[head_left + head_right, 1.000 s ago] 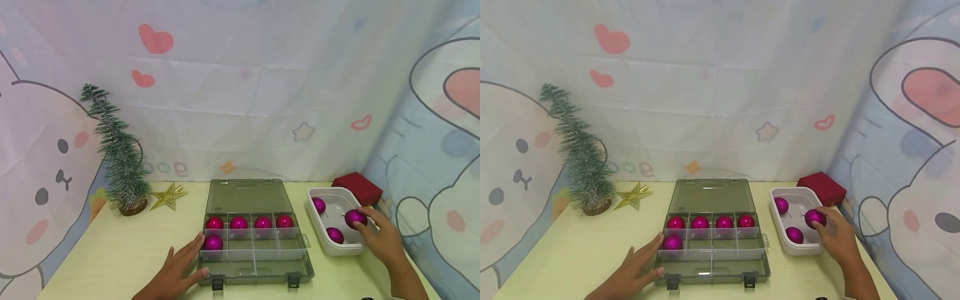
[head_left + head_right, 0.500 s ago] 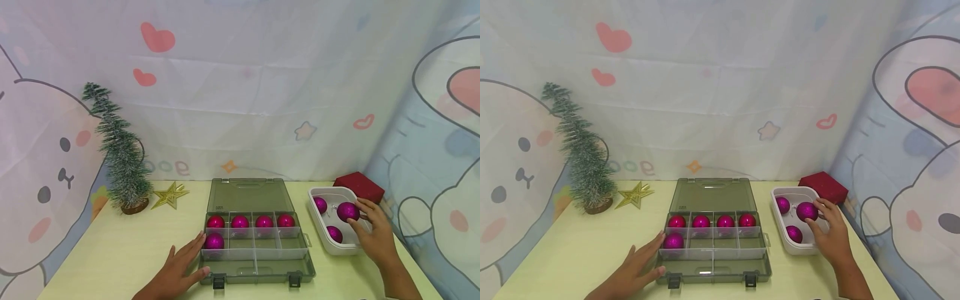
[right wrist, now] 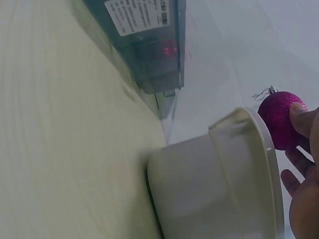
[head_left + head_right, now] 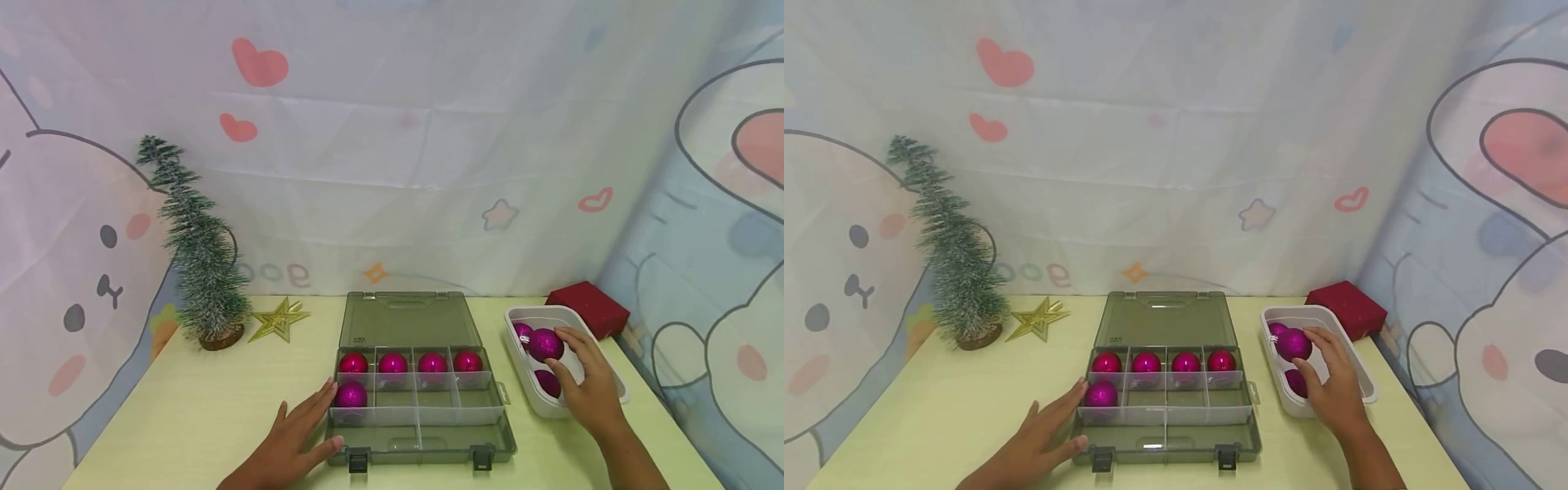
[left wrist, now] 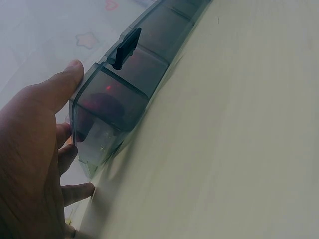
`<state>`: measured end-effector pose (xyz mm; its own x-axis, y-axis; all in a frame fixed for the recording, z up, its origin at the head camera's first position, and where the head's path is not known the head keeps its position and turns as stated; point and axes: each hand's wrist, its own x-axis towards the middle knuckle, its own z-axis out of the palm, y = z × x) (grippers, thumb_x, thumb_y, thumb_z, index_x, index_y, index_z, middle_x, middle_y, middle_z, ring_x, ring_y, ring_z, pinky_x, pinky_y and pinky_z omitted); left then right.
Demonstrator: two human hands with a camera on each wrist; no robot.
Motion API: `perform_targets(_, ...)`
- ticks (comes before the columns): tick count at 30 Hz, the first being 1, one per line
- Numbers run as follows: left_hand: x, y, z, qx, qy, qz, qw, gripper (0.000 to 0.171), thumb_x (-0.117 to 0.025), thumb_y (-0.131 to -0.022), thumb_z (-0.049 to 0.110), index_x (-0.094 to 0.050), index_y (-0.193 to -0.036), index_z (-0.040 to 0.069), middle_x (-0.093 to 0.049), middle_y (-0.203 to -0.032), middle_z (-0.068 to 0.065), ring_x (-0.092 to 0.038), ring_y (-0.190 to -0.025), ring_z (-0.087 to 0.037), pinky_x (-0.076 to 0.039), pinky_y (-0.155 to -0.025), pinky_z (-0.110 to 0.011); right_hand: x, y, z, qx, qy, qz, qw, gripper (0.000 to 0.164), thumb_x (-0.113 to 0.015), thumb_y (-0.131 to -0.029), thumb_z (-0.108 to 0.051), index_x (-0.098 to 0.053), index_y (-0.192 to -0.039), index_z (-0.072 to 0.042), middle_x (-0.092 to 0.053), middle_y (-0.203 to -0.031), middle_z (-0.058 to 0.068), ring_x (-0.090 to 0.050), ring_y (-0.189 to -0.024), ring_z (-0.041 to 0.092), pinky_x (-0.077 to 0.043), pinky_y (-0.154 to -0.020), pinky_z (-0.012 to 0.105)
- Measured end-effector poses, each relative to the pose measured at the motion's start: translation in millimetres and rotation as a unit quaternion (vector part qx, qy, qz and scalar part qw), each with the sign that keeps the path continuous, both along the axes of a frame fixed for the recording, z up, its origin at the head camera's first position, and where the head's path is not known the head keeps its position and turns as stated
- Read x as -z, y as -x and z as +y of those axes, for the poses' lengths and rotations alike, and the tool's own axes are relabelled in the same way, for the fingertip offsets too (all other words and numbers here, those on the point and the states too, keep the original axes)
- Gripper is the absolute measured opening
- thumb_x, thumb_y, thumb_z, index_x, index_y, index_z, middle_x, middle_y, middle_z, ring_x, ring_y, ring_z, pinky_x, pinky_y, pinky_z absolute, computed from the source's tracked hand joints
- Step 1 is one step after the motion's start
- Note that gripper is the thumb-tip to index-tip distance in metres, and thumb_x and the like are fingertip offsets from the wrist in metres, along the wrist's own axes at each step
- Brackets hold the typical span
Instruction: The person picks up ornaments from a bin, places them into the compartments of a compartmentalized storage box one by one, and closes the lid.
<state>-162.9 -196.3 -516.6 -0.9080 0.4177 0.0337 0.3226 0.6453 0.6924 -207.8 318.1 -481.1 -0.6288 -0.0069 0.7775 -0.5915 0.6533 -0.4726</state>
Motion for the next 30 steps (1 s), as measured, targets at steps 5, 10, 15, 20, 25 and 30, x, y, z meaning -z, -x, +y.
perform_targets(5,-3.0,-1.2,1.0,0.002,-0.005,-0.009,0.9999,0.082,-0.065,-0.110,0.047,-0.023,-0.177,0.024,-0.018,-0.185,-0.002,-0.020,-0.169,-0.043,0.007,-0.115,-0.094,-1.0,2.8,-10.6,-0.020,0.007,0.014,1.000,0.068,-0.081,-0.077,0.025,-0.066,-0.141,0.008,-0.064,-0.140,0.015,-0.049,-0.138,-0.012,-0.035,-0.114,0.003)
perform_targets(10,-1.4,-0.2,0.1,0.000,-0.001,-0.008,1.0000,0.083,-0.064,-0.110,0.049,-0.022,-0.177,0.025,-0.018,-0.185,-0.001,-0.020,-0.170,-0.041,0.007,-0.116,-0.094,-2.8,7.6,-23.7,-0.040,0.003,0.012,0.999,0.068,-0.081,-0.078,0.024,-0.066,-0.142,0.006,-0.064,-0.138,0.026,-0.049,-0.136,-0.010,-0.038,-0.109,0.004)
perform_targets(15,1.3,2.4,-1.7,0.001,0.006,-0.007,1.0000,0.082,-0.063,-0.110,0.049,-0.022,-0.177,0.025,-0.017,-0.185,-0.002,-0.022,-0.169,-0.043,0.006,-0.115,-0.095,-6.1,6.9,-40.3,-0.065,-0.003,-0.010,0.998,0.066,-0.080,-0.082,0.022,-0.064,-0.144,0.005,-0.063,-0.141,0.024,-0.050,-0.134,-0.010,-0.036,-0.109,0.002)
perform_targets(20,2.0,2.4,-1.5,0.000,0.006,-0.008,1.0000,0.083,-0.064,-0.110,0.049,-0.022,-0.177,0.025,-0.017,-0.185,-0.002,-0.021,-0.169,-0.043,0.007,-0.115,-0.094,-8.3,9.3,-56.9,-0.096,0.000,-0.020,0.995,0.060,-0.079,-0.085,0.020,-0.064,-0.141,0.008,-0.062,-0.141,0.025,-0.052,-0.133,-0.007,-0.039,-0.108,0.003)
perform_targets(25,2.6,2.2,-1.4,-0.001,0.005,-0.005,1.0000,0.083,-0.064,-0.110,0.049,-0.021,-0.177,0.026,-0.017,-0.185,-0.001,-0.021,-0.169,-0.043,0.007,-0.115,-0.095,-10.7,10.9,-72.4,-0.108,-0.009,-0.053,0.993,0.057,-0.079,-0.089,0.014,-0.064,-0.143,0.002,-0.061,-0.140,0.018,-0.047,-0.136,-0.009,-0.038,-0.108,0.004)
perform_targets(30,2.7,2.9,-1.5,-0.001,0.009,-0.004,1.0000,0.083,-0.064,-0.110,0.050,-0.021,-0.177,0.027,-0.017,-0.185,-0.002,-0.022,-0.169,-0.043,0.007,-0.115,-0.095,-11.7,12.6,-87.0,-0.126,-0.024,-0.082,0.988,0.055,-0.079,-0.095,0.006,-0.064,-0.146,-0.005,-0.063,-0.143,0.013,-0.049,-0.137,-0.007,-0.037,-0.111,0.004)
